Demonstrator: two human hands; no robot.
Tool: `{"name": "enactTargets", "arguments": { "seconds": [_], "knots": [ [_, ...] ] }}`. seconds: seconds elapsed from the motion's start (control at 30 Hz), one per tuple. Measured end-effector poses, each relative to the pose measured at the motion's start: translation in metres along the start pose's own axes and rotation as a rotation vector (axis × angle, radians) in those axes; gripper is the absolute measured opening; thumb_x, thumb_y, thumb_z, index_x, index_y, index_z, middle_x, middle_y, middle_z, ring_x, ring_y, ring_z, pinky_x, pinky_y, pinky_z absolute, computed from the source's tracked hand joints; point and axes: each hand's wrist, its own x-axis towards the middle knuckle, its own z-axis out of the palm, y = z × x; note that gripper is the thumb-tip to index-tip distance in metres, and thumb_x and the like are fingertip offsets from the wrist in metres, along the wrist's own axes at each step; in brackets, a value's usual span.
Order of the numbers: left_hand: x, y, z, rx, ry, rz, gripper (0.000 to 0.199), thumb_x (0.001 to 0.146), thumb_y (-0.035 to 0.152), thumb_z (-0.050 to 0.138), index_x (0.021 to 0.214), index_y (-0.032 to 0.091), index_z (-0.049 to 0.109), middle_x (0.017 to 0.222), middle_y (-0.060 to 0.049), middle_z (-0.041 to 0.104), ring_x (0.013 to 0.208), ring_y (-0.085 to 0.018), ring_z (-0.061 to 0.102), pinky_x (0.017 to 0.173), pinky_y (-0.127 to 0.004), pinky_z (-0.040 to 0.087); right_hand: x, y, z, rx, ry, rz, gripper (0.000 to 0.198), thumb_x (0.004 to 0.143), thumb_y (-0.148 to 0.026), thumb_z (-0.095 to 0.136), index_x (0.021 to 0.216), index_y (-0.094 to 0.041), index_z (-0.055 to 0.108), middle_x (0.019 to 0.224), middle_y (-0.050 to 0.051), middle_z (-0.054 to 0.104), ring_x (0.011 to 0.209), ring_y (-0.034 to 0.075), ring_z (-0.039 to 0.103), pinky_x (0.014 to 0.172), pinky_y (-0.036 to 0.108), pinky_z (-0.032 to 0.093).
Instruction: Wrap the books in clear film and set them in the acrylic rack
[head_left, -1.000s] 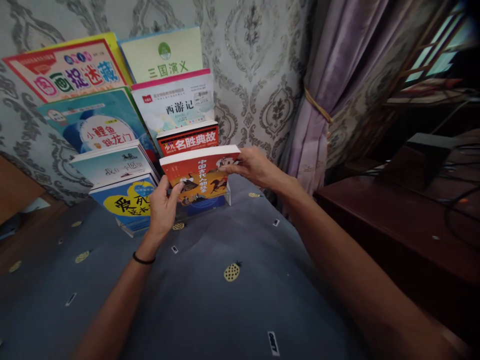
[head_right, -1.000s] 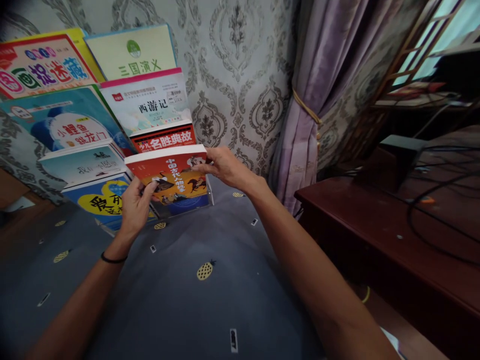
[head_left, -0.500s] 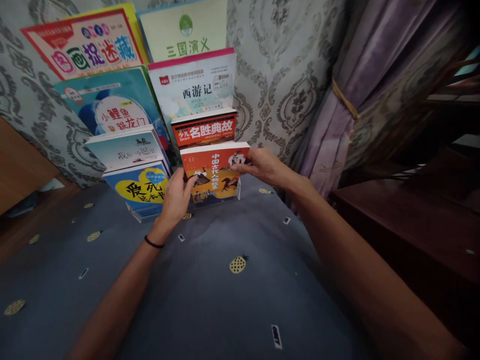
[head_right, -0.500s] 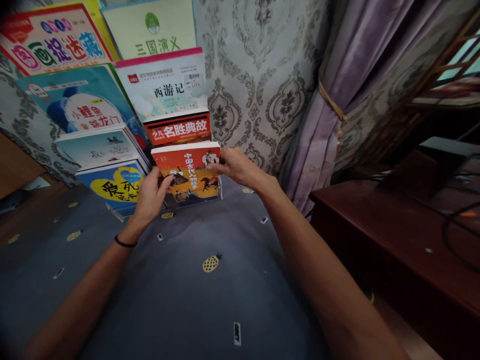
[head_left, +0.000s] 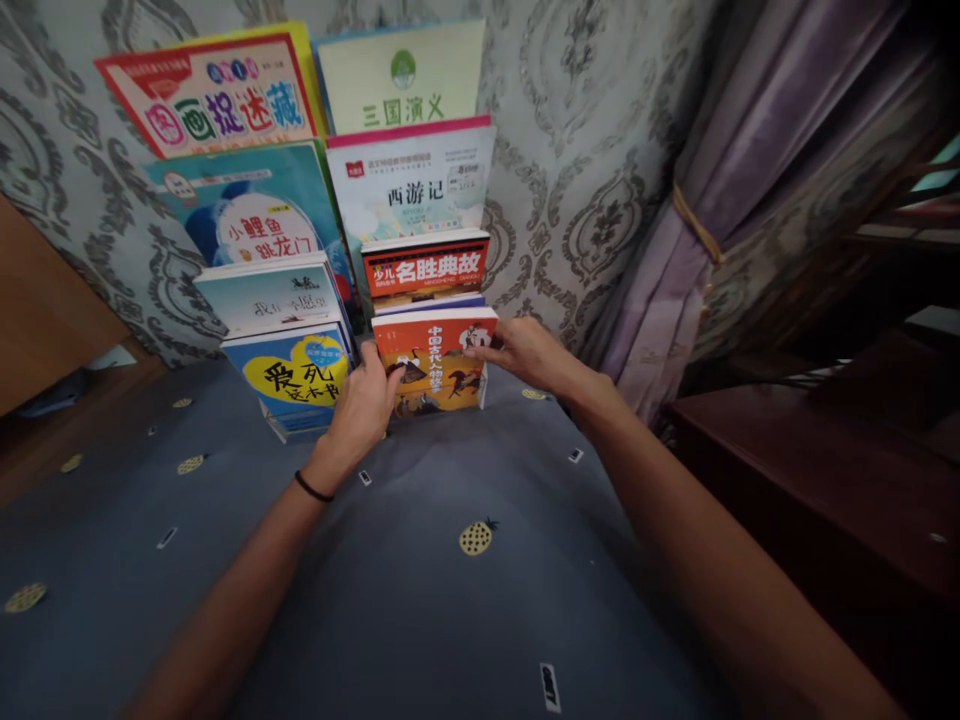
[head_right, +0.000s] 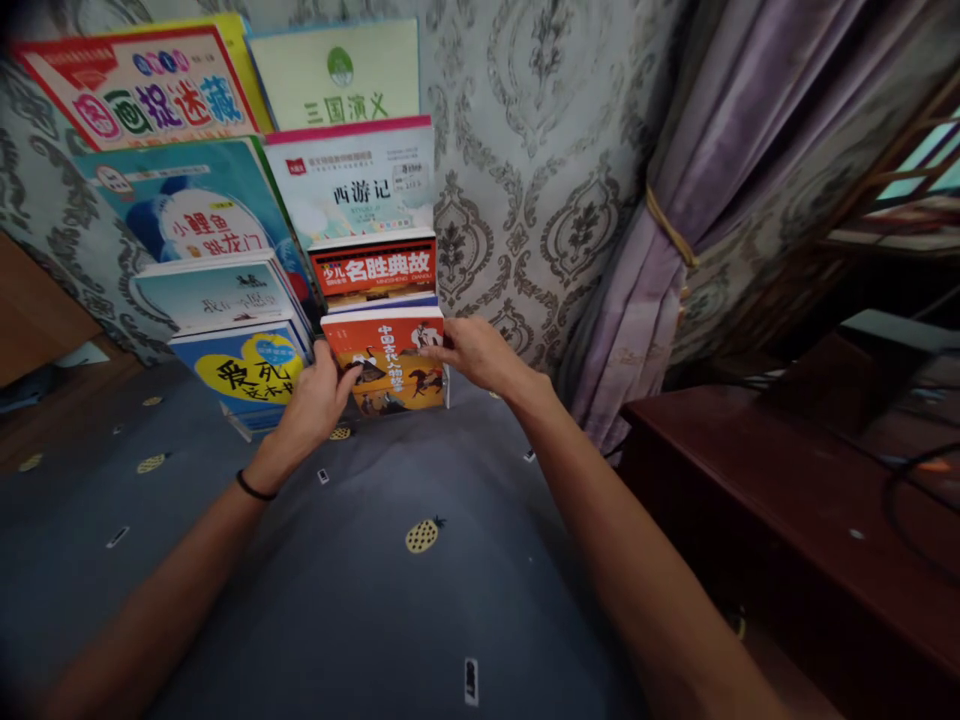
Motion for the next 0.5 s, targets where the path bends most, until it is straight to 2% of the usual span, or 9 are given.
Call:
{"name": "enactTargets", "arguments": {
  "seconds": [0.17, 0.27, 0.4, 0.5],
  "knots": [
    [-0.001, 0.01, -0.006, 0.105, -0.11, -0.096, 0.026, 0.101, 0.03, 0.051, 0.116, 0.012, 0.039, 0.096, -0.02, 0.073, 0.09, -0.032, 0.074, 0.071, -0.036, 0.055, 0.0, 0.0, 0.003, -0.032, -0.007, 0.015, 0.021, 0.095, -0.034, 0.06, 0.103, -0.018, 0.071, 0.088, 0.008, 0.076, 0.074, 0.021, 0.066, 0.063, 0.028, 0.04],
    [-0.001, 0.015, -0.012, 0.118, -0.146, -0.093, 0.026, 0.102, 0.031, 0.049, 0.116, 0.011, 0.039, 0.1, -0.022, 0.073, 0.094, -0.032, 0.074, 0.073, -0.035, 0.054, -0.002, -0.004, 0.001, -0.089, -0.023, 0.041, 0.021, 0.097, -0.035, 0.057, 0.101, -0.019, 0.07, 0.092, 0.009, 0.076, 0.078, 0.022, 0.068, 0.063, 0.027, 0.039],
    [-0.001, 0.017, -0.016, 0.09, -0.143, -0.067, 0.02, 0.103, 0.027, 0.046, 0.116, 0.013, 0.039, 0.107, -0.021, 0.072, 0.099, -0.031, 0.073, 0.075, -0.035, 0.054, -0.006, -0.009, -0.006, -0.218, -0.036, 0.133, 0.027, 0.096, -0.043, 0.057, 0.089, -0.02, 0.069, 0.084, 0.01, 0.075, 0.076, 0.023, 0.067, 0.058, 0.028, 0.035],
    [0.001, 0.016, -0.014, 0.054, -0.124, -0.064, 0.019, 0.103, 0.027, 0.045, 0.115, 0.014, 0.038, 0.107, -0.02, 0.072, 0.1, -0.031, 0.073, 0.074, -0.034, 0.053, -0.007, -0.009, -0.011, -0.188, 0.007, 0.151, 0.029, 0.095, -0.047, 0.057, 0.092, -0.02, 0.07, 0.085, 0.01, 0.075, 0.077, 0.023, 0.067, 0.059, 0.028, 0.036]
  ]
}}
